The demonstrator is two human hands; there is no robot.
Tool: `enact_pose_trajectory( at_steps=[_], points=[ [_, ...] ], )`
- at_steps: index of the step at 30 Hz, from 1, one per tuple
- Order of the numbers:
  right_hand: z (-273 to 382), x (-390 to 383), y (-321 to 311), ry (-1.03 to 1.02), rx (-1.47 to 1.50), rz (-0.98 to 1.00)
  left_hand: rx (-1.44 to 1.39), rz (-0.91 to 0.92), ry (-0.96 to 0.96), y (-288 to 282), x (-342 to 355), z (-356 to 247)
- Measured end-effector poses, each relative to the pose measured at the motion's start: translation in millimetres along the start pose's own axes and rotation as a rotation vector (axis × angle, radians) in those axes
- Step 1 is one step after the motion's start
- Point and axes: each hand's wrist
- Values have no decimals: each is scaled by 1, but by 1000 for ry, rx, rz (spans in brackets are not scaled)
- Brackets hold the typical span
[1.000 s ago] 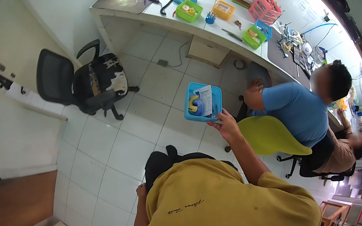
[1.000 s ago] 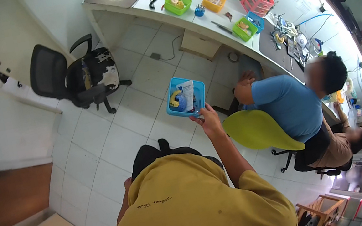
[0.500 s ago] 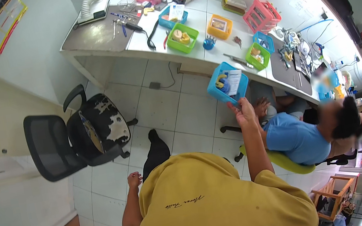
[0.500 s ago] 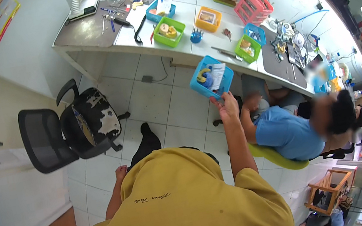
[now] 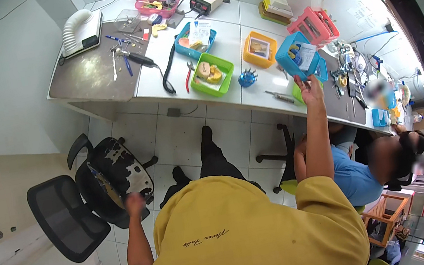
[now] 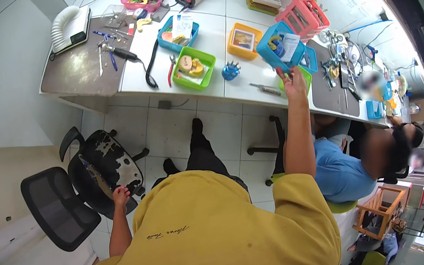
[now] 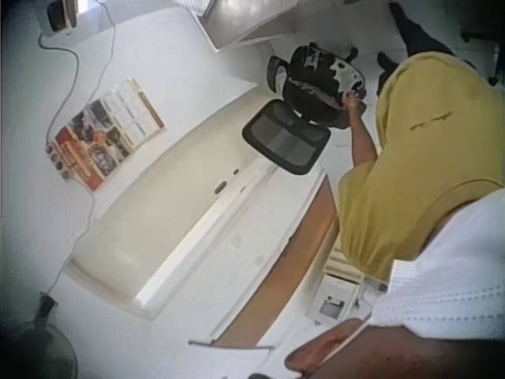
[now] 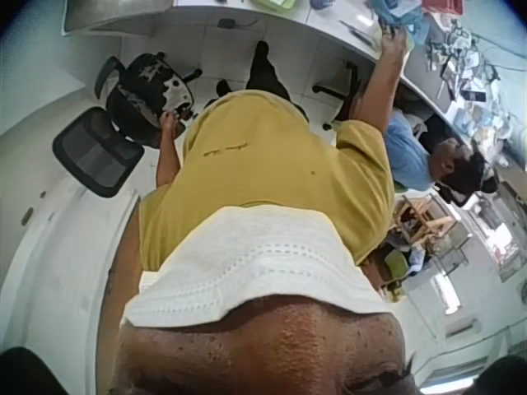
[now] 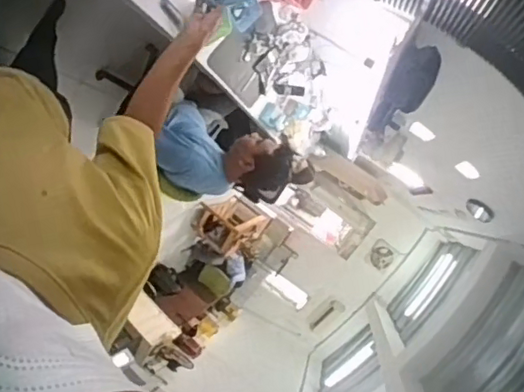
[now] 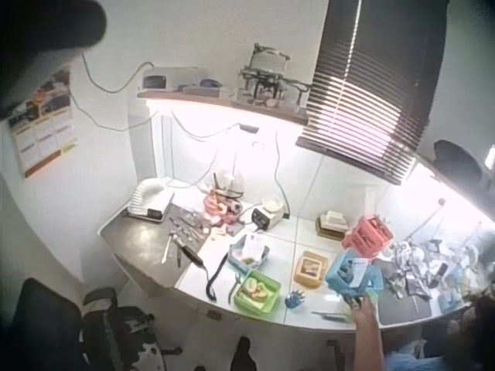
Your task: Applying and shaping porcelain paste onto a dental bridge using a small brush.
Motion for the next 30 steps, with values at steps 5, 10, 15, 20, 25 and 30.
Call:
enact_pose_trajectory(
  at_steps=[5,10,15,20,25,30],
  points=[
    [13,118,18,-29,88,-5,42,55,94,18,5,38],
    [13,195,33,-33,89,-57,311,91,248,72,-9,37],
    [-21,248,38,66,32,-60,246,69,233,105,4,54],
    [-40,275,2,157,-10,-190,243,85,239,117,19,42],
    [-38,256,-2,104,-273,-189,258,105,275,117,36,33],
    [-36,232,11,-40,-589,-253,271,122,332,114,53,31]
  ],
)
Point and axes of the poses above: each hand's wrist, its own x-axis towards the middle knuckle, its own y-axis out of the palm, z = x × y, and after that the axes turned 6 degrees about z, right-handed
